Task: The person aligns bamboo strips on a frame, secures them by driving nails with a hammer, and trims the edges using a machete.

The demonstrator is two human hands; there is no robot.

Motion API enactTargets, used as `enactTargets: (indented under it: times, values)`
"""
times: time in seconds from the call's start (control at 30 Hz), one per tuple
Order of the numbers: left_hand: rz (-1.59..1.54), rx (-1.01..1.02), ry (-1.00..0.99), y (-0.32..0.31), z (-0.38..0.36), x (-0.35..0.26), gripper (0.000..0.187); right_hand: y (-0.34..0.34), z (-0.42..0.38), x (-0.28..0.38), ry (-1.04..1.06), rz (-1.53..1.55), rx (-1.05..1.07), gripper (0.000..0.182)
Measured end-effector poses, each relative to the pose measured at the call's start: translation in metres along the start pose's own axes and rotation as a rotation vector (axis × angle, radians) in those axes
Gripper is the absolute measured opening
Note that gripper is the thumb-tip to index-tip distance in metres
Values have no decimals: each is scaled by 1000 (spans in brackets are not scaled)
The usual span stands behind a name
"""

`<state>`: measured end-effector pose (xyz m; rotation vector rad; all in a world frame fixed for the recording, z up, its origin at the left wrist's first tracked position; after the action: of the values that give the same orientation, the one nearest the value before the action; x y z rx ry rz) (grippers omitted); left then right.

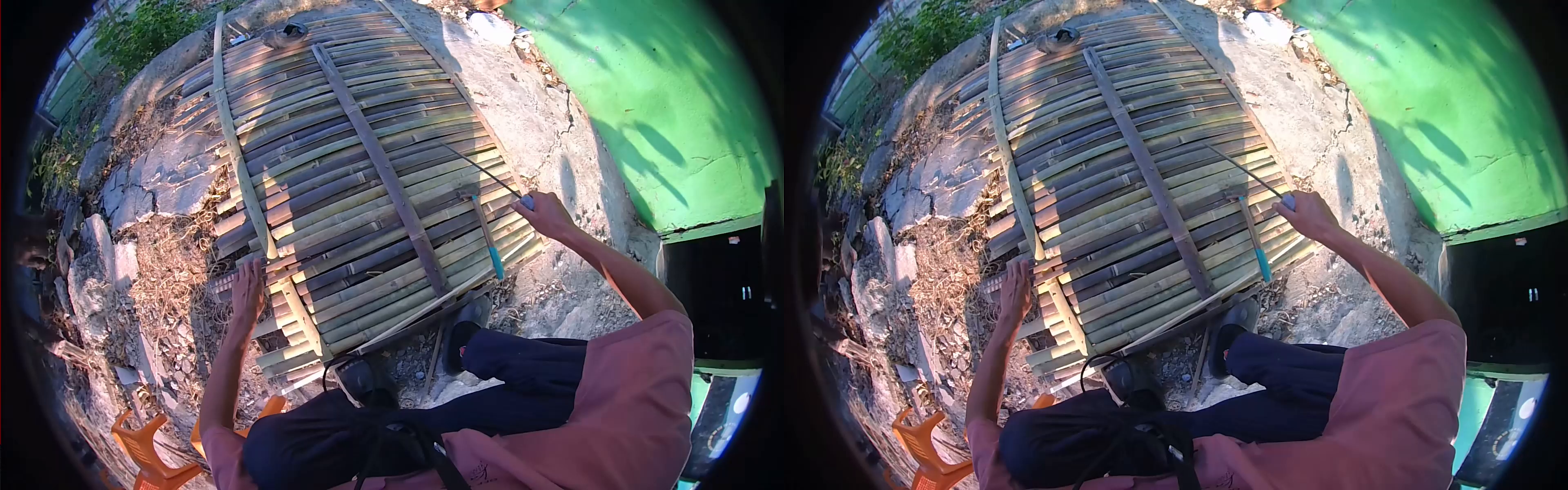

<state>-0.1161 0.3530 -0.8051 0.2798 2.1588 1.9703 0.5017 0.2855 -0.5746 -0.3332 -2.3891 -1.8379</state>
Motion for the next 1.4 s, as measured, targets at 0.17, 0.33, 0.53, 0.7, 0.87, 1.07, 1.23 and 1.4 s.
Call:
enactTargets:
  times: [0.17, 0.33, 0.53, 0.7, 0.87, 1.07, 1.23, 1.4]
  values:
    - [171, 145, 98, -14, 7, -4, 48, -40, -110, -118, -369, 145, -264, 43]
    - [200, -28, 5, -20, 1, 1, 30, -156, -165, -210, -601, 47, -548, 48]
    - [122, 52, -21, -21, 4, 1, 22, -227, -165, -197, -658, 78, -600, 51]
    - [141, 68, 9, -19, 4, 7, 21, -215, -151, -183, -798, -232, -564, 53]
    - [204, -34, -17, -11, -10, 42, 25, -195, -74, -113, -417, 246, -497, 53]
    - [207, -40, 57, 2, -35, 111, 19, -178, -49, -67, -374, 5, -445, 46]
    - [148, 107, 136, 3, -35, 124, 16, -190, -25, -14, -58, 123, -347, 40]
    - [134, 51, 71, 9, -38, 120, 26, -226, -8, 1, -18, 295, -159, 30]
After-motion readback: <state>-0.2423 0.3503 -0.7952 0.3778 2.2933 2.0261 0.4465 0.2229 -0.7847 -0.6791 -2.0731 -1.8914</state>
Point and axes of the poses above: each hand's wrist, its own z-axis towards the middle knuckle, its own y-axis out of the back of the hand, x = y × z, the point moved 10 cm from there along z, towards the middle knuckle, and after that the axes turned 11 degrees about y, right-handed, at the moved point
